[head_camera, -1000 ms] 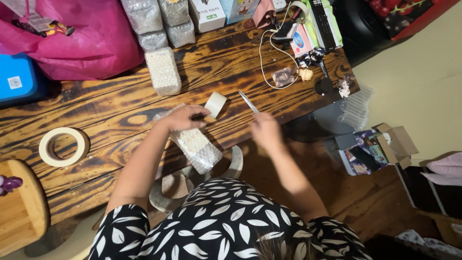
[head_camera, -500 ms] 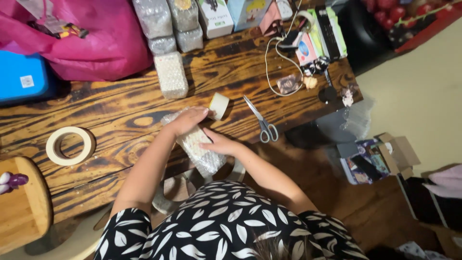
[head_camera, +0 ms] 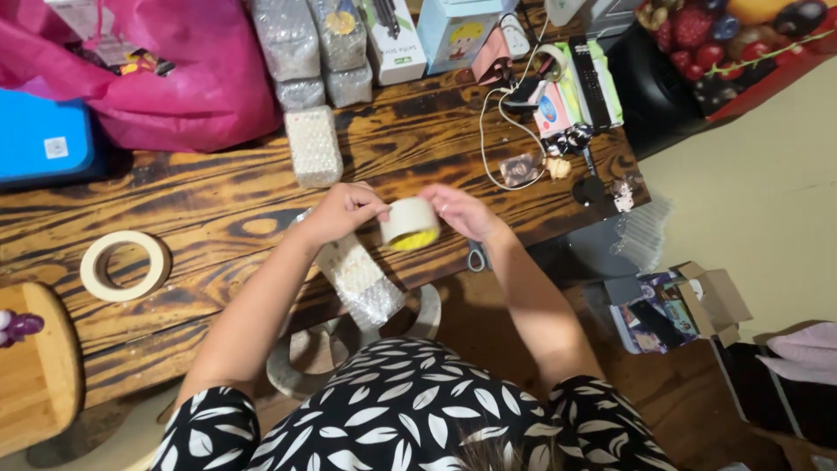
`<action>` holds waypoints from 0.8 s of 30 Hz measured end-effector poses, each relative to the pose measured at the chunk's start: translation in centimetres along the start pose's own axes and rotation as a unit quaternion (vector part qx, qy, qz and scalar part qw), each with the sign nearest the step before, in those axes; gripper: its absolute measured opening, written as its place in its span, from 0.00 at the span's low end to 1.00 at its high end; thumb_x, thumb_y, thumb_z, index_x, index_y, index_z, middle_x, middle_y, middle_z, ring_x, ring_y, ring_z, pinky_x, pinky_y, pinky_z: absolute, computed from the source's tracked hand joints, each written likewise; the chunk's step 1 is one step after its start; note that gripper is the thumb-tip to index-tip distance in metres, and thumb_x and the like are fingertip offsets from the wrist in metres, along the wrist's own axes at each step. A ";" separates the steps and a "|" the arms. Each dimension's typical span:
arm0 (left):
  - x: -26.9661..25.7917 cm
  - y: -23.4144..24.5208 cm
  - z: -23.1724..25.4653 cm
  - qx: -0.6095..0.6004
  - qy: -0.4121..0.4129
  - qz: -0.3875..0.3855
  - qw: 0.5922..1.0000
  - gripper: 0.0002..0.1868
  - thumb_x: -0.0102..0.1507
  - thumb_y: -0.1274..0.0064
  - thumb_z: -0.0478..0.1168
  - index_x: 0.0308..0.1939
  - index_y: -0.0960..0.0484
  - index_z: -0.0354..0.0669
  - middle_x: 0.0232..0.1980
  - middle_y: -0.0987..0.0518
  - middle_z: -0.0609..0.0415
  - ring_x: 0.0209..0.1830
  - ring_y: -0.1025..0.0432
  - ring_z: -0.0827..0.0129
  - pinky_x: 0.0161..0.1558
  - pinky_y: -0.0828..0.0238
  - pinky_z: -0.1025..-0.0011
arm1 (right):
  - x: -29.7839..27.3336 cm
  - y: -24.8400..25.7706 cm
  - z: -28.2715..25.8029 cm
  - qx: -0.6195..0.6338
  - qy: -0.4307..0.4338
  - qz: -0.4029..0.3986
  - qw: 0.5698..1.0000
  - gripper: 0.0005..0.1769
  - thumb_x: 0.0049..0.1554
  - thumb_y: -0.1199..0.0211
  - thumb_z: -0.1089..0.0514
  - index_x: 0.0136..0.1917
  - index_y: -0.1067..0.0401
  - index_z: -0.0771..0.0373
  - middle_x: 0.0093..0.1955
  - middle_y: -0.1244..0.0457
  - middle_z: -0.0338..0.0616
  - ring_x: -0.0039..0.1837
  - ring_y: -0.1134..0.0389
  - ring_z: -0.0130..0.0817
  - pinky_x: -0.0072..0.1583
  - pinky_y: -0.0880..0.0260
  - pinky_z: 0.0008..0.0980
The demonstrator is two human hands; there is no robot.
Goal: The person wraps a small rectangular box in bubble wrap, secures it with tape, and places it on the table. They then cut a sheet of bubble wrap and wrap another box, securing it with tape.
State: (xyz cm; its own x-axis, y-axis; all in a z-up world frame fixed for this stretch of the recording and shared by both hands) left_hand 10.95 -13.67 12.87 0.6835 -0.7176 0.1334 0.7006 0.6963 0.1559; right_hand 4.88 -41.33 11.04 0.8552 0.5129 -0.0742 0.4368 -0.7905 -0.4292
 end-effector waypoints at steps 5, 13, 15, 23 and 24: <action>1.9 -0.5 1.3 0.142 -0.066 -0.026 0.987 0.08 0.63 0.44 0.34 0.29 0.15 0.37 0.29 0.21 0.47 0.35 0.26 0.58 0.43 0.30 0.63 | -1.0 0.5 -2.0 -0.455 -0.038 -0.061 0.887 0.16 0.58 0.34 0.55 0.56 0.28 0.64 0.53 0.33 0.48 0.57 0.33 0.46 0.59 0.31 0.41; 8.7 -3.1 -3.1 0.326 -0.170 0.040 0.929 0.11 0.60 0.40 0.35 0.23 0.22 0.37 0.29 0.24 0.47 0.35 0.31 0.50 0.44 0.32 0.58 | 4.8 10.5 -2.8 -0.748 -0.062 0.155 0.643 0.16 0.60 0.35 0.45 0.49 0.28 0.60 0.50 0.33 0.50 0.53 0.33 0.54 0.52 0.32 0.51; 9.9 -3.4 -5.3 0.384 -0.149 0.046 0.910 0.10 0.60 0.41 0.37 0.24 0.20 0.40 0.30 0.22 0.49 0.38 0.30 0.52 0.45 0.32 0.59 | 5.8 12.5 -1.2 -0.779 0.025 0.168 0.603 0.14 0.59 0.36 0.48 0.47 0.28 0.61 0.48 0.32 0.49 0.54 0.32 0.52 0.51 0.31 0.49; 9.1 -6.6 -10.4 0.419 0.169 0.025 0.892 0.15 0.58 0.44 0.49 0.46 0.09 0.60 0.58 0.21 0.47 0.54 0.33 0.42 0.51 0.36 0.51 | 5.5 12.8 2.6 -0.789 0.036 0.179 0.587 0.13 0.51 0.31 0.52 0.45 0.28 0.62 0.47 0.33 0.49 0.55 0.33 0.50 0.52 0.29 0.45; 7.8 -6.5 -9.6 0.414 0.135 0.097 0.895 0.14 0.59 0.43 0.50 0.46 0.09 0.58 0.61 0.25 0.39 0.55 0.32 0.41 0.54 0.36 0.51 | 5.0 12.5 1.9 -0.782 0.046 0.185 0.593 0.17 0.47 0.29 0.52 0.45 0.27 0.64 0.48 0.33 0.52 0.54 0.33 0.53 0.50 0.29 0.46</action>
State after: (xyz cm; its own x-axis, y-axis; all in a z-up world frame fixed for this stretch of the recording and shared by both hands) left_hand 13.72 -23.63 3.46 0.8793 -0.4762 0.0124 0.2476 0.4792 0.8421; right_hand 14.08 -47.98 3.65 0.9535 0.2441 0.1768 -0.1224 -0.2225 0.9672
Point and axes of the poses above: each hand's wrist, its own x-axis towards the middle knuckle, its own y-axis out of the back of the hand, z = x × y, the point moved 2 cm from there along x, towards the middle knuckle
